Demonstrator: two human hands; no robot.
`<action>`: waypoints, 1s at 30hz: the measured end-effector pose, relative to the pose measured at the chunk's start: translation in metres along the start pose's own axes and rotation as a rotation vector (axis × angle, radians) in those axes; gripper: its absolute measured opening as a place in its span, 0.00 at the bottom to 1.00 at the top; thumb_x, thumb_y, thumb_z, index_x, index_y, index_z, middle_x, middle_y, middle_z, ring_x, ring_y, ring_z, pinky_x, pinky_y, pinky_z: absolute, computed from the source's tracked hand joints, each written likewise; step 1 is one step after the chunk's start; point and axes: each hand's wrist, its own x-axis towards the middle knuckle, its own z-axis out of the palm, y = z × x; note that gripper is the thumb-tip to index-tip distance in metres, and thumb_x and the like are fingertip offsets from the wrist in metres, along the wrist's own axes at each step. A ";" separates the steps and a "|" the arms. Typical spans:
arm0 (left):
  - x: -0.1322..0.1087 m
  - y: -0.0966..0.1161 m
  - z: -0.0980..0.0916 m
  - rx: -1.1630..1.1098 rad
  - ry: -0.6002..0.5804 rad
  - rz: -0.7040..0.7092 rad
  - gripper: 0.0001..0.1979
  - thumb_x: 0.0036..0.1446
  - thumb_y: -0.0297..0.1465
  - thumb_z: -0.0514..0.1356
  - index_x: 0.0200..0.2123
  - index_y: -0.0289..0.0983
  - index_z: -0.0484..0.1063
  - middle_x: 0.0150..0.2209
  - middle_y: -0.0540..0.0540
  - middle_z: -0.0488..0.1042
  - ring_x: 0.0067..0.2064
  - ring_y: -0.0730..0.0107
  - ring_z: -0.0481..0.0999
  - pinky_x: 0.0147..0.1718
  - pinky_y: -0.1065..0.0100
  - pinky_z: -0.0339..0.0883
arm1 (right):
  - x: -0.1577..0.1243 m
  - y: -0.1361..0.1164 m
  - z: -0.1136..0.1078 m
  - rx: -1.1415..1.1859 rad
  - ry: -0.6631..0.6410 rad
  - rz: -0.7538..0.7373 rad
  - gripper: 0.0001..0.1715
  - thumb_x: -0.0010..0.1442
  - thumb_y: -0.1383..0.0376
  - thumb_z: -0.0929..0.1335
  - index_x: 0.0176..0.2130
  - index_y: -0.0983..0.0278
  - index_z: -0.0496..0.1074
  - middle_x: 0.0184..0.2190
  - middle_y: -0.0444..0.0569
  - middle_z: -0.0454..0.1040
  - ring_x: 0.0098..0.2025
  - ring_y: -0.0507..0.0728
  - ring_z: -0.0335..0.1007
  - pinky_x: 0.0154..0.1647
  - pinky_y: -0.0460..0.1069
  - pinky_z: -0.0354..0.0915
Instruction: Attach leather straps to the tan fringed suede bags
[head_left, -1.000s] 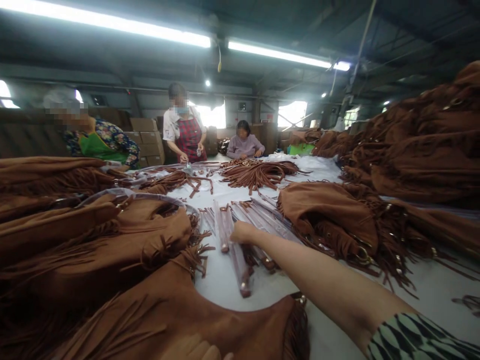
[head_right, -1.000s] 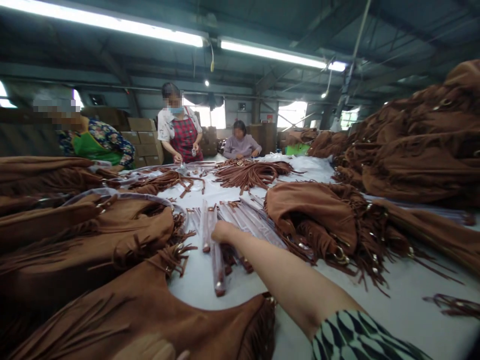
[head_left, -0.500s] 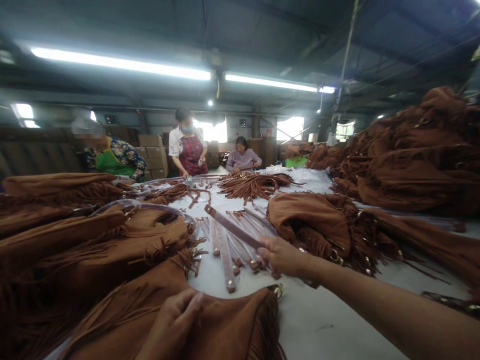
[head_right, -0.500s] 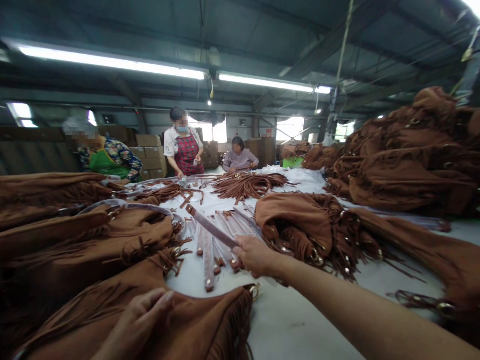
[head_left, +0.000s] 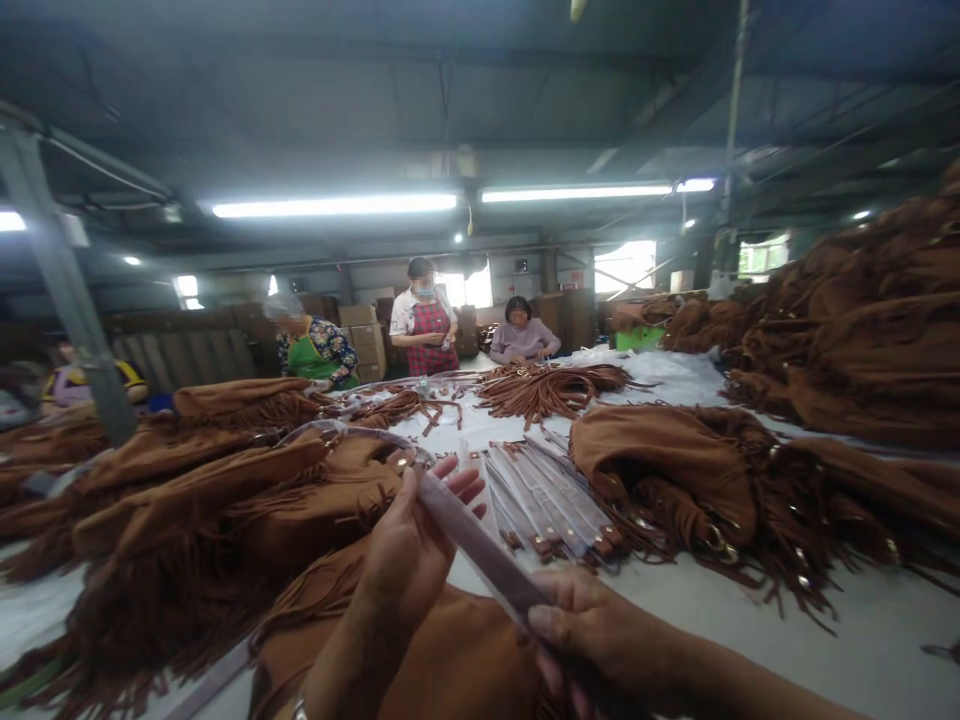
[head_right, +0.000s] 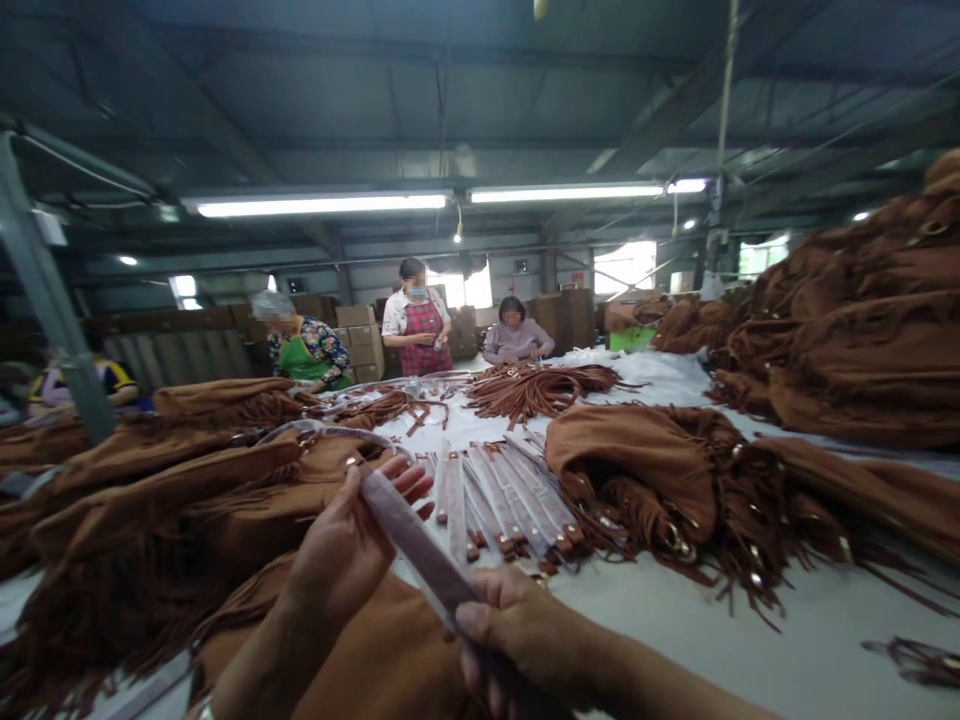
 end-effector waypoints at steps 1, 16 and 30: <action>-0.003 0.001 0.003 -0.030 -0.033 0.003 0.23 0.64 0.41 0.44 0.48 0.28 0.66 0.42 0.32 0.73 0.46 0.52 0.74 0.45 0.53 0.67 | -0.003 0.002 0.002 0.093 -0.045 0.021 0.22 0.54 0.50 0.66 0.37 0.65 0.62 0.20 0.42 0.66 0.14 0.46 0.56 0.13 0.40 0.54; -0.037 0.081 0.035 1.851 0.158 0.592 0.17 0.53 0.44 0.57 0.23 0.35 0.64 0.18 0.52 0.57 0.20 0.76 0.56 0.21 0.74 0.50 | -0.019 0.027 -0.010 -0.186 0.342 0.161 0.14 0.61 0.60 0.60 0.30 0.68 0.64 0.21 0.44 0.65 0.16 0.46 0.58 0.15 0.40 0.55; 0.002 -0.018 -0.125 2.309 -0.277 -0.045 0.16 0.60 0.41 0.44 0.29 0.38 0.63 0.31 0.37 0.75 0.36 0.49 0.75 0.30 0.62 0.59 | 0.030 0.061 0.032 -0.020 0.555 0.422 0.31 0.53 0.51 0.66 0.49 0.67 0.59 0.39 0.56 0.71 0.25 0.55 0.71 0.18 0.50 0.68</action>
